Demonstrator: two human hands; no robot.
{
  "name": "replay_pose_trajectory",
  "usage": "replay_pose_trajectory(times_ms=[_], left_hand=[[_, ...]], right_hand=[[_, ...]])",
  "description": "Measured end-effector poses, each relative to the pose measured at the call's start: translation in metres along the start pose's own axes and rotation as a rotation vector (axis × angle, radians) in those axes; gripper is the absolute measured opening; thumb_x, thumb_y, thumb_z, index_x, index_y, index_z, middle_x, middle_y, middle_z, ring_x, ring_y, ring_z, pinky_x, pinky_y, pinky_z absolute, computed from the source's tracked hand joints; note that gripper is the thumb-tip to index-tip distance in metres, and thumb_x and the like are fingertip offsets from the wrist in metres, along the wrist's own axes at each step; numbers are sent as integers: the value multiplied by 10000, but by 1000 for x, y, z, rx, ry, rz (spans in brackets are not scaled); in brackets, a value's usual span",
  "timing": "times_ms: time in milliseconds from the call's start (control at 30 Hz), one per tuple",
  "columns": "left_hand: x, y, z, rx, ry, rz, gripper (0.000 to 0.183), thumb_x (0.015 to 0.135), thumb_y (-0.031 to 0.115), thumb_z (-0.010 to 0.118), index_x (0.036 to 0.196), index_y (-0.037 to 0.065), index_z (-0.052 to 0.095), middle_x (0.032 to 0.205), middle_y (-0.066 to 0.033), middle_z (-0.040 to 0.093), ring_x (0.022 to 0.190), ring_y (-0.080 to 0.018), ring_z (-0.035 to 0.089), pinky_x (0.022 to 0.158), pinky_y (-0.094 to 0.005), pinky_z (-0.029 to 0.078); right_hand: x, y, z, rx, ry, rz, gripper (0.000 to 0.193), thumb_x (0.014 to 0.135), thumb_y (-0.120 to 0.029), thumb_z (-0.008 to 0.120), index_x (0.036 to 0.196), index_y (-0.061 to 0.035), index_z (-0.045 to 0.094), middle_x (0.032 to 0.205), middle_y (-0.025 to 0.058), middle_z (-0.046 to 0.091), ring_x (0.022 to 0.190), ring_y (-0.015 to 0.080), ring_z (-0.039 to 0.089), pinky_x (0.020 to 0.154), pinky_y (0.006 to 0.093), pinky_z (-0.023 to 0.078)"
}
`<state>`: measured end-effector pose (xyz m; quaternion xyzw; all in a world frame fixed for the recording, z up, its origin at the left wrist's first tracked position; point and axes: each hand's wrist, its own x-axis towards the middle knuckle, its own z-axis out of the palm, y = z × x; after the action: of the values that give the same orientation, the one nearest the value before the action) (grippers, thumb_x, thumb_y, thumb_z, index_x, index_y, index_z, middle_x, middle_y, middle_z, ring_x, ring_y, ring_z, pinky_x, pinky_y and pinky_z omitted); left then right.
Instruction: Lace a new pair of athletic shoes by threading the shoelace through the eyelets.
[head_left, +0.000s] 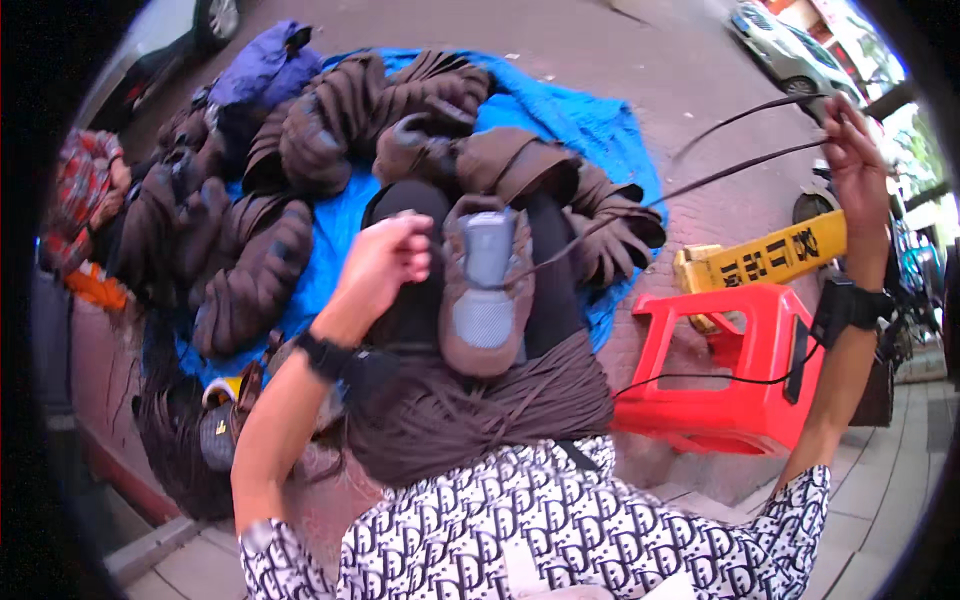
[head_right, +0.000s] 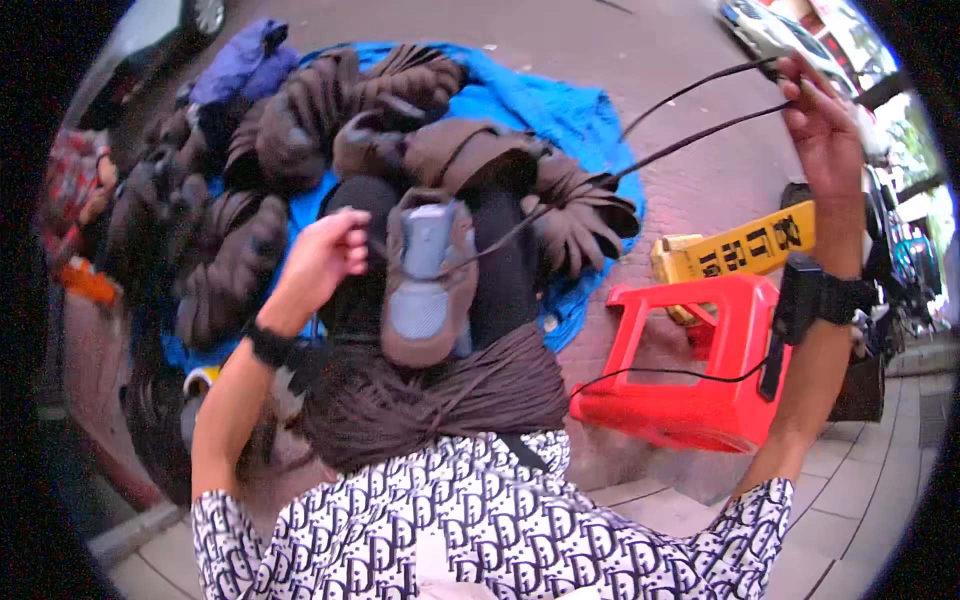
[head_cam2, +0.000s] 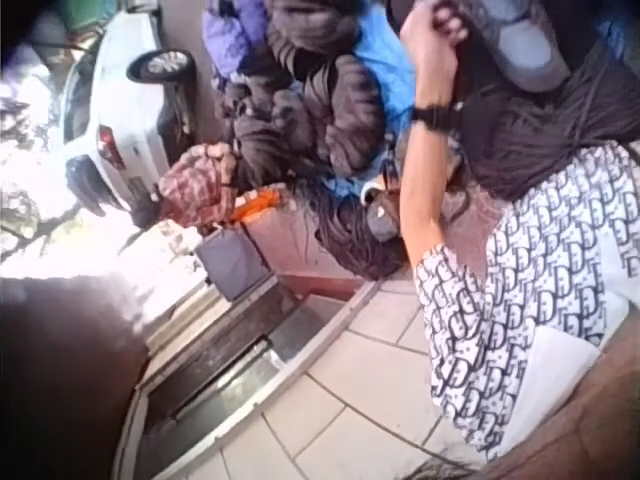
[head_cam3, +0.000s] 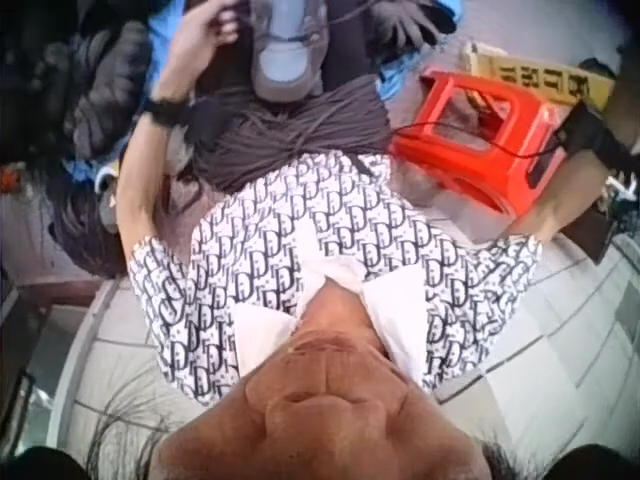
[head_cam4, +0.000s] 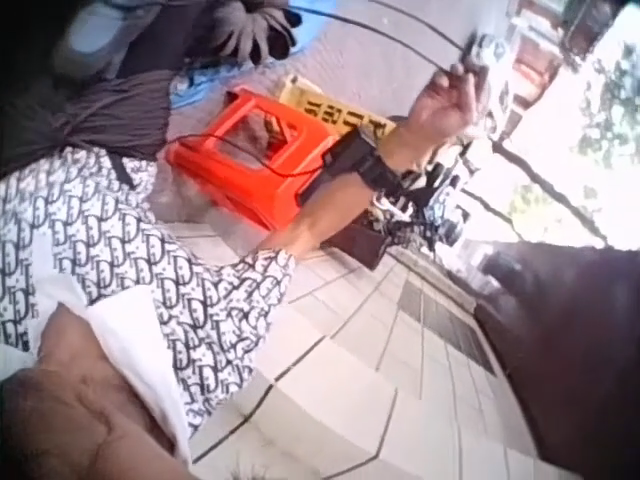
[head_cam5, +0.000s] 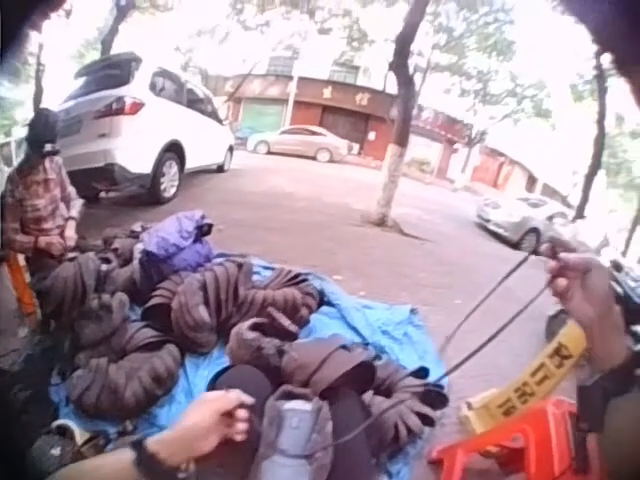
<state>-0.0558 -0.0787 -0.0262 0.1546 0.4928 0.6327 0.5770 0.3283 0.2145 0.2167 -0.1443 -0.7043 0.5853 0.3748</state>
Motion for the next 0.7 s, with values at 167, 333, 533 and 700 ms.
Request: replay_pose_trajectory(times_ms=[167, 333, 533, 700], left_hand=[[-26, 100, -22, 13, 141, 538, 228, 894, 227, 486, 948, 17, 558, 637, -3, 475, 573, -81, 462, 514, -232, 394], [-47, 205, -65, 323, 246, 845, 236, 908, 257, 474, 946, 41, 560, 790, -33, 572, 703, -96, 532, 653, -229, 441], [-35, 309, -58, 133, -174, 924, 187, 874, 230, 543, 923, 51, 561, 786, 1, 544, 676, -77, 509, 610, -211, 423], [-73, 325, 76, 151, 140, 1062, 267, 871, 224, 523, 992, -14, 540, 679, -3, 510, 547, -69, 464, 500, -200, 395]], right_hand=[[-1, -10, -34, 221, 157, -35, 345, 818, -7, 500, 1158, 46, 473, 1052, 132, 569, 778, 108, 561, 475, 140, 354], [29, -25, 5, 301, 287, -163, 238, 777, 48, 528, 1013, 65, 559, 909, 154, 606, 704, 159, 581, 463, 160, 369], [69, -72, 58, 41, 373, -304, 246, 751, 55, 533, 993, 97, 554, 877, 168, 611, 688, 170, 602, 478, 185, 408], [90, -107, 115, -207, 377, -477, 220, 708, 28, 576, 922, 69, 604, 830, 119, 632, 625, 124, 594, 464, 180, 401]])
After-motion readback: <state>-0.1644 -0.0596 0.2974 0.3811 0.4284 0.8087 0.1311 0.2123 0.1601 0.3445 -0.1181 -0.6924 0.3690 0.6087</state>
